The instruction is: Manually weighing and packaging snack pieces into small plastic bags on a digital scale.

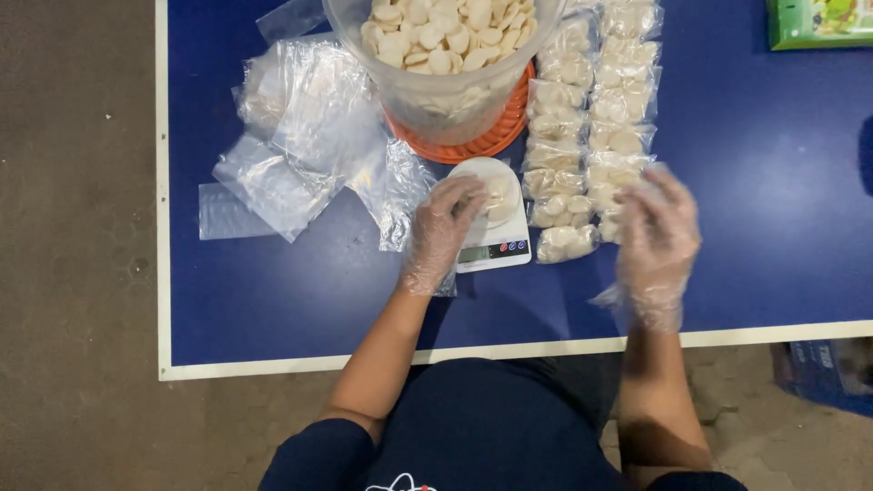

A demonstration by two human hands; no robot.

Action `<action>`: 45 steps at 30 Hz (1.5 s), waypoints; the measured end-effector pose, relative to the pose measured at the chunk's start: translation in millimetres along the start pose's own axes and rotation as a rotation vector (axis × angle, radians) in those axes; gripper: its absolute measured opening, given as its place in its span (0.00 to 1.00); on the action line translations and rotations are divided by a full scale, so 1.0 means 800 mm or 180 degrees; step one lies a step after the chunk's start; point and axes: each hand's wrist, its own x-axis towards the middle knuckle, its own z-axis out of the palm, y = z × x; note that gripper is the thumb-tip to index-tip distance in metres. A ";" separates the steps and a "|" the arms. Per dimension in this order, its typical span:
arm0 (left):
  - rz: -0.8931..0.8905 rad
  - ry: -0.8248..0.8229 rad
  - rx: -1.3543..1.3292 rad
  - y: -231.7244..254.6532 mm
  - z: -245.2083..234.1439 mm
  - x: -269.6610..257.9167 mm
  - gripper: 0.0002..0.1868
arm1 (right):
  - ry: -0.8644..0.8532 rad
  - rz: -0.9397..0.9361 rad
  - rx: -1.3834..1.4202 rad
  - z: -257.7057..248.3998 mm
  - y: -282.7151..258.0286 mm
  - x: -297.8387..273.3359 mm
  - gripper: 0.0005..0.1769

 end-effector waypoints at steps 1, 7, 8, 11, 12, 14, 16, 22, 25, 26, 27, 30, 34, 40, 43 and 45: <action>0.0282 0.0013 0.0396 0.002 -0.002 0.002 0.09 | 0.0390 -0.0105 0.0289 -0.011 0.014 0.001 0.08; 0.0711 0.0064 0.0910 -0.018 -0.005 0.003 0.14 | 0.1487 0.0605 0.0636 -0.046 0.170 -0.015 0.11; 0.0635 0.0015 0.0953 -0.025 -0.005 0.000 0.19 | 0.1610 0.1031 0.0686 -0.049 0.204 -0.020 0.11; 0.0426 0.0147 0.0810 -0.025 -0.022 -0.006 0.26 | 0.1435 0.1271 0.0179 -0.045 0.255 -0.038 0.07; 0.0386 0.0151 0.0815 -0.024 -0.029 -0.007 0.26 | 0.1396 0.1283 0.0174 -0.045 0.262 -0.038 0.07; 0.0509 0.0390 0.0816 -0.021 -0.046 -0.009 0.21 | 0.1437 0.1230 0.0290 -0.042 0.273 -0.042 0.11; 0.0495 0.0544 0.0763 -0.020 -0.062 -0.017 0.15 | 0.1323 0.0896 0.0155 -0.039 0.263 -0.045 0.11; 0.0455 0.0898 0.0469 -0.087 -0.079 -0.055 0.18 | 0.1248 0.0886 0.0131 -0.036 0.247 -0.045 0.11; 0.0082 0.1124 -0.0048 -0.090 -0.080 -0.060 0.22 | 0.1225 0.0814 0.0104 -0.037 0.246 -0.044 0.11; -0.0153 0.1321 -0.0403 -0.083 -0.080 -0.058 0.24 | 0.1223 0.0749 0.0031 -0.037 0.246 -0.044 0.10; -0.0155 0.1325 -0.0394 -0.085 -0.079 -0.057 0.24 | 0.1218 0.0750 0.0039 -0.037 0.247 -0.045 0.10; -0.0128 0.1322 0.0029 -0.086 -0.076 -0.051 0.24 | 0.1196 0.0896 0.0201 -0.037 0.248 -0.047 0.11; -0.0038 0.1275 0.0024 -0.090 -0.071 -0.047 0.25 | 0.1101 0.0511 0.0075 -0.038 0.239 -0.047 0.12; 0.0011 0.1269 0.0159 -0.095 -0.067 -0.046 0.25 | 0.0557 -0.0083 -0.0081 -0.044 0.175 -0.045 0.11; -0.0047 0.1254 0.0201 -0.091 -0.070 -0.045 0.25 | 0.0139 -0.0028 0.0118 -0.045 0.142 -0.050 0.16; 0.0001 0.1207 0.0250 -0.091 -0.069 -0.045 0.25 | 0.0010 0.0004 0.0168 -0.045 0.141 -0.058 0.18</action>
